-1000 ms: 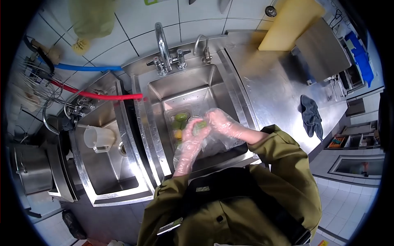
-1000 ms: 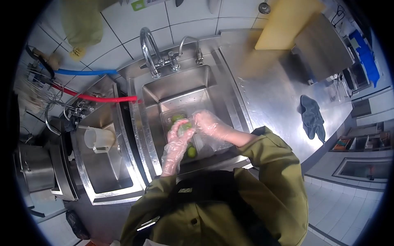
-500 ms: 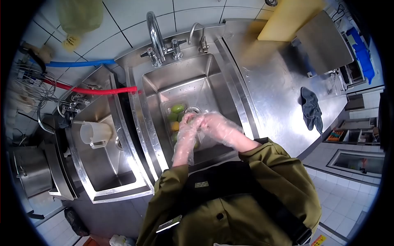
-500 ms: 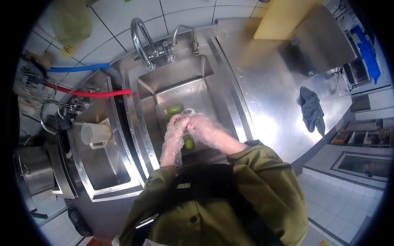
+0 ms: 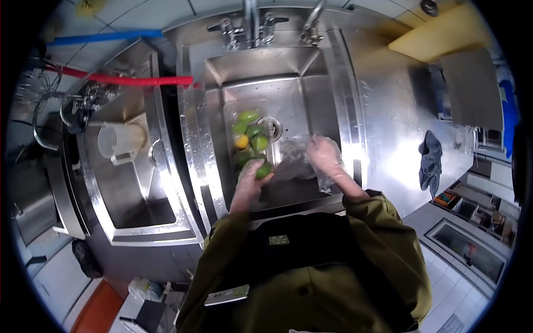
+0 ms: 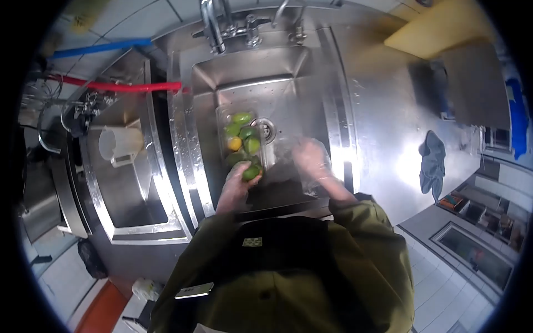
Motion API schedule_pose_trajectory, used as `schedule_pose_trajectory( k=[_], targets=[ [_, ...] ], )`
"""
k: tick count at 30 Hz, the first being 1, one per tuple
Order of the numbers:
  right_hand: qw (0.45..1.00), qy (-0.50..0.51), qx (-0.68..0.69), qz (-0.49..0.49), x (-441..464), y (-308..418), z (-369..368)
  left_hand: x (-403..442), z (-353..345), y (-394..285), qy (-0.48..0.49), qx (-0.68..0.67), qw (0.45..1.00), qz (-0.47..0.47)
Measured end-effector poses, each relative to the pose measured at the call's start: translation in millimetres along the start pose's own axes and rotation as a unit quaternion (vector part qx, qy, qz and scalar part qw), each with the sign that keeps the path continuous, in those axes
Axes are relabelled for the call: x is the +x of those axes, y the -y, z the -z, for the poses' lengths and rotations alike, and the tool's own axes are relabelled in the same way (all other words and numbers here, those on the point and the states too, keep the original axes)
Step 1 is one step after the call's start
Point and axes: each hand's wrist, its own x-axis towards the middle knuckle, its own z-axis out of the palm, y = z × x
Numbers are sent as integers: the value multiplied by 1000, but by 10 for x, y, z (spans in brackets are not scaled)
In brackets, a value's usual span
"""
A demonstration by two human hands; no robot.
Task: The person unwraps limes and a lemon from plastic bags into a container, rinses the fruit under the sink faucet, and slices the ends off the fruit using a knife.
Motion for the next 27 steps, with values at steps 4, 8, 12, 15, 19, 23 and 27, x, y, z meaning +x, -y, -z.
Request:
schedule_pose_trajectory(
  k=[4,8,12,15,19,23,27],
  targets=[
    [932,237,-152,227,25,-746,-872,125,67,189,-137,499,855,-23],
    [938,197,-278,63,147,-863,-1295,529,230,367,-171,780,579,-167],
    [901,122,-390,145,220,-862,-1160,1022,600,248,-148,797,553,-194],
    [932,208,-287,78,266,-589,-788,1312,562,150,-103,824,557,6],
    [966,49,-230,107,289,-382,-825,880,127,-77,-202,433,877,-54],
    [978,100,62,174,201,245,-575,738,-172,-241,-53,-166,983,-55],
    [954,85,261,123,54,432,-399,369,-416,-423,52,-236,964,-112]
  ],
)
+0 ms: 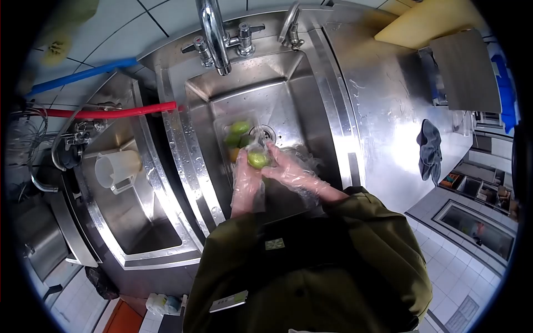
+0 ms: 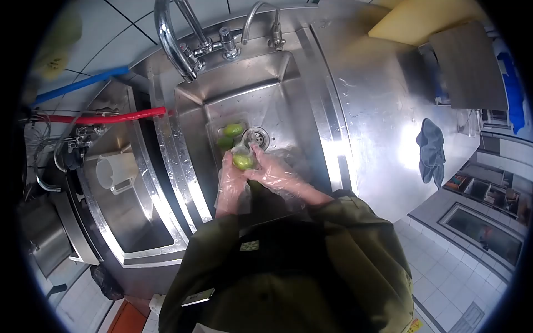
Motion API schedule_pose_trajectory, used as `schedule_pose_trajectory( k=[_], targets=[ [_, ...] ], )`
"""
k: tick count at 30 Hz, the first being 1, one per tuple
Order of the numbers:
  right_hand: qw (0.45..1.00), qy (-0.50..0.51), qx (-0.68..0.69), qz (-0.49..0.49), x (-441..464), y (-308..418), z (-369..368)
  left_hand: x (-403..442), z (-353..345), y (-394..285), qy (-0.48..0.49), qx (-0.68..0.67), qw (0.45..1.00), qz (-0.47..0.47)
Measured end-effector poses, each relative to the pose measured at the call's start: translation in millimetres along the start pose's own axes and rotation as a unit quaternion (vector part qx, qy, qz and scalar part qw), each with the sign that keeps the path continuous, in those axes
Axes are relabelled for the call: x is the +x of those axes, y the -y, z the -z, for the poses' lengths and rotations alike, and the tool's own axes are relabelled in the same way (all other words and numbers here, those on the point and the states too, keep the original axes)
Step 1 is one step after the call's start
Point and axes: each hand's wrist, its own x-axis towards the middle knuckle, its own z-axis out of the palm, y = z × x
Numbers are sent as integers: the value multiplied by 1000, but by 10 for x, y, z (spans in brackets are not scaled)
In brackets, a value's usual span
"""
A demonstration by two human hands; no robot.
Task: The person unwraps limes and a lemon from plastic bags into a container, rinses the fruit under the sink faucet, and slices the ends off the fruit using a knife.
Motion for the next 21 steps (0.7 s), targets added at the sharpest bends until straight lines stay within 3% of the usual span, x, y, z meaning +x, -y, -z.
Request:
schedule_pose_trajectory(
  k=[2,5,6,7,9,10,12,15,18,19,21],
  targets=[
    [995,-62,-54,52,-8,162,96,-16,-18,8,28,18,999,-17],
    [991,37,68,-108,-40,171,213,-126,-277,-45,-6,68,996,-55],
    [987,35,69,-142,-104,573,362,-174,-314,-33,1,112,990,-82],
    [997,15,39,-65,-129,562,368,-222,-364,-29,8,154,982,-109],
    [995,-28,-21,91,-179,509,369,-243,-430,-23,3,96,990,-106],
    [973,-47,-103,200,-211,515,378,-198,-399,3,-1,68,992,-107],
    [874,-78,-264,401,-318,513,383,-164,-497,58,-54,-20,994,-92],
    [908,-63,-182,371,-396,272,246,-54,-464,75,-50,-145,987,43],
    [920,-30,-284,269,-403,84,422,-97,-467,11,48,-298,941,152],
    [901,40,-384,197,-439,237,610,-122,-491,3,72,-334,922,181],
    [984,63,-151,67,-375,-103,548,-102,-493,81,61,-294,941,156]
  ],
)
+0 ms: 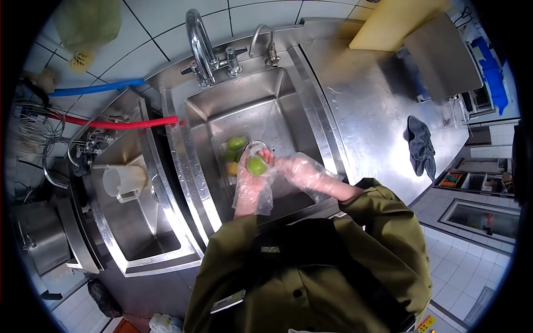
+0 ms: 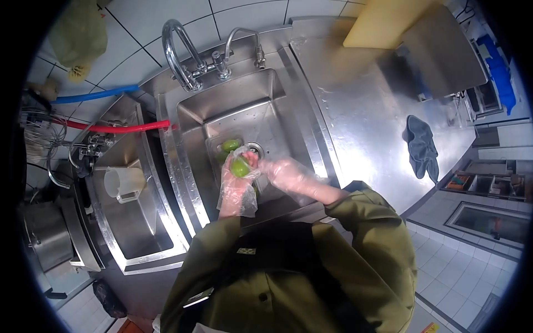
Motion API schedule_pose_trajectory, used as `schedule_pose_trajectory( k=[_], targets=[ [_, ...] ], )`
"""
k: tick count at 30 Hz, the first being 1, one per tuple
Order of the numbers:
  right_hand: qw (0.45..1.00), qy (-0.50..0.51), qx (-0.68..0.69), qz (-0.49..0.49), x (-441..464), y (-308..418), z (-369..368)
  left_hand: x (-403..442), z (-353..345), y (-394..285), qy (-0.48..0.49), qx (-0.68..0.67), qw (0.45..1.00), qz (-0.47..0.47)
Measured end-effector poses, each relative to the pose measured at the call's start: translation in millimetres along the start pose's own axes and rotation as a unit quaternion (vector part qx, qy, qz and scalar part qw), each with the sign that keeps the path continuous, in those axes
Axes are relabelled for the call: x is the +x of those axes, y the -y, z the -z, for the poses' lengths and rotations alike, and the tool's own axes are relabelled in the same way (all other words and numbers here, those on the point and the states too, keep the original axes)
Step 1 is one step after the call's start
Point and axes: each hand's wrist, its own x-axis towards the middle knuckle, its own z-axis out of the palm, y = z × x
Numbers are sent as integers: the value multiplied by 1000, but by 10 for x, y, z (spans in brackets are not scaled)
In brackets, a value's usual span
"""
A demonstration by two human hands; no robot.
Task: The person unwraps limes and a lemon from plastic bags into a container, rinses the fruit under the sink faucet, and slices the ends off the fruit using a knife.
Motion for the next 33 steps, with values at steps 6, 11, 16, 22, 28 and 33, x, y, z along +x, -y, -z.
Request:
schedule_pose_trajectory(
  k=[6,11,16,22,28,33],
  targets=[
    [814,-72,565,-115,-17,493,19,143,235,133,24,237,967,-87],
    [958,-153,226,-82,54,437,-35,82,106,177,-128,363,900,-203],
    [969,-196,151,-25,188,506,78,-204,-114,178,-112,483,858,-134],
    [953,-303,10,-13,259,494,118,-155,128,12,38,345,936,60],
    [818,-6,565,-107,243,287,70,-210,-73,95,-8,526,842,-121],
    [626,-154,741,-189,360,-175,92,-224,142,-133,53,427,902,38]
  ],
)
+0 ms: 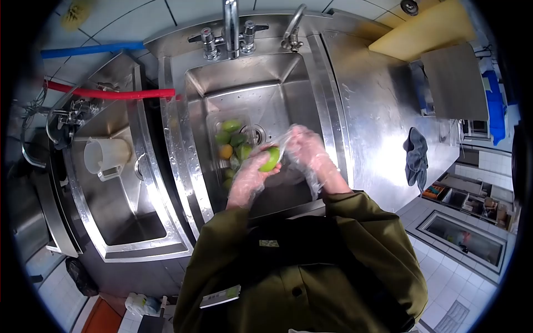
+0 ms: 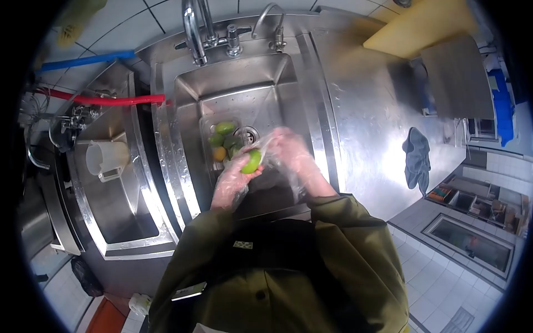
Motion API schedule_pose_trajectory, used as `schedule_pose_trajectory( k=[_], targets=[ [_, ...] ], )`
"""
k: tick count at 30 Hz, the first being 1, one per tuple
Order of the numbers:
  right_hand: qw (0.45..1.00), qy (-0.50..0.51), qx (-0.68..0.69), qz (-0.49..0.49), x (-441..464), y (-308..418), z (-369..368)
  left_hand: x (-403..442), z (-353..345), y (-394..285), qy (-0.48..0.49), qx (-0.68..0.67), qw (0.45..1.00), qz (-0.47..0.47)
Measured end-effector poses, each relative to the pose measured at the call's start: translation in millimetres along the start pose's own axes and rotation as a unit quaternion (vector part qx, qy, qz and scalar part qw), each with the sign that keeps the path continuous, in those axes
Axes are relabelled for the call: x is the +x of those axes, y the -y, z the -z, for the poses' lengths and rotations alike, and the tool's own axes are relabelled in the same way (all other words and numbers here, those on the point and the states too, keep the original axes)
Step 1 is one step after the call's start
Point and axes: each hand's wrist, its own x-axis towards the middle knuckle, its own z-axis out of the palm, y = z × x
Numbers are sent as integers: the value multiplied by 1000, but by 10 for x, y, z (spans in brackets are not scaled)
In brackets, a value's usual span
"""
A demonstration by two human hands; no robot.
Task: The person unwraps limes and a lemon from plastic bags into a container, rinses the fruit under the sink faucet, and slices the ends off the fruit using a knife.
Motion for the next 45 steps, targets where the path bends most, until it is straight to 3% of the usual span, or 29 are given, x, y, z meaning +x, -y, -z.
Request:
schedule_pose_trajectory(
  k=[1,2,3,4,5,6,7,8,9,11,13,16,18,19,21,22,25,26,28,29,30,31,33,34,36,39,42,44,45],
  targets=[
    [999,33,-11,35,103,11,191,-44,57,-9,49,-72,996,3],
    [984,-16,-173,49,144,108,303,-150,30,-77,30,-121,992,-14],
    [919,-131,-313,200,-38,89,-12,-182,144,-89,9,-136,990,-25],
    [814,-138,-472,309,150,-15,284,-226,282,-91,-98,-50,994,-27],
    [651,-120,-695,281,263,-173,583,-253,420,-64,-202,37,978,-24],
    [433,-99,-851,280,354,-318,811,-257,558,25,-317,169,933,-15],
    [136,-45,-982,120,305,-457,875,-227,744,121,-386,312,868,-19],
    [195,43,-972,124,327,-524,1008,-229,987,309,-406,454,793,-18],
    [205,-134,-969,44,320,-743,830,-233,1179,445,-415,584,697,-20],
    [116,110,-976,147,312,-666,426,-223,1246,573,-398,659,638,22],
    [329,140,-924,136,441,-761,-49,-192,1311,754,-359,755,548,43],
    [261,178,-909,273,947,-1402,143,-3,1697,1075,-263,892,367,-8],
    [204,153,-877,407,1320,-1777,383,-75,1487,936,-302,817,490,-15],
    [257,150,-892,341,1446,-1861,373,-97,1413,828,-319,775,546,-21],
    [356,139,-902,198,1626,-1970,351,-76,1400,626,-302,743,593,72],
    [372,163,-906,118,1592,-1852,208,-91,1409,593,-289,723,616,120],
    [316,206,-918,120,1291,-1330,-190,36,1803,888,-410,496,751,-149],
    [431,148,-873,172,1143,-1214,-179,47,1600,766,-445,337,819,-134],
    [668,144,-725,85,868,-908,-362,98,971,351,-466,-9,880,-90],
    [768,137,-625,42,749,-810,-399,130,1055,368,-250,-195,944,-88],
    [775,141,-616,6,703,-838,-275,145,925,293,-231,-206,946,-101],
    [698,110,-704,69,533,-751,-400,165,790,215,-211,-216,946,-115],
    [669,136,-700,211,362,-622,-549,158,713,233,-280,-59,949,-129],
    [669,137,-698,215,321,-588,-578,122,682,231,-314,22,940,-134],
    [671,139,-692,227,274,-524,-632,6,504,129,-274,20,949,-156],
    [728,56,-650,209,321,-624,-567,-34,284,-62,-281,-3,946,-161],
    [920,45,-371,118,202,-650,-662,-62,132,-135,-234,-123,944,-199],
    [922,55,-356,144,147,-620,-710,-78,129,-178,-198,-170,945,-198],
    [941,59,-316,110,106,-584,-744,-103,105,-223,-179,-192,945,-196]
  ],
)
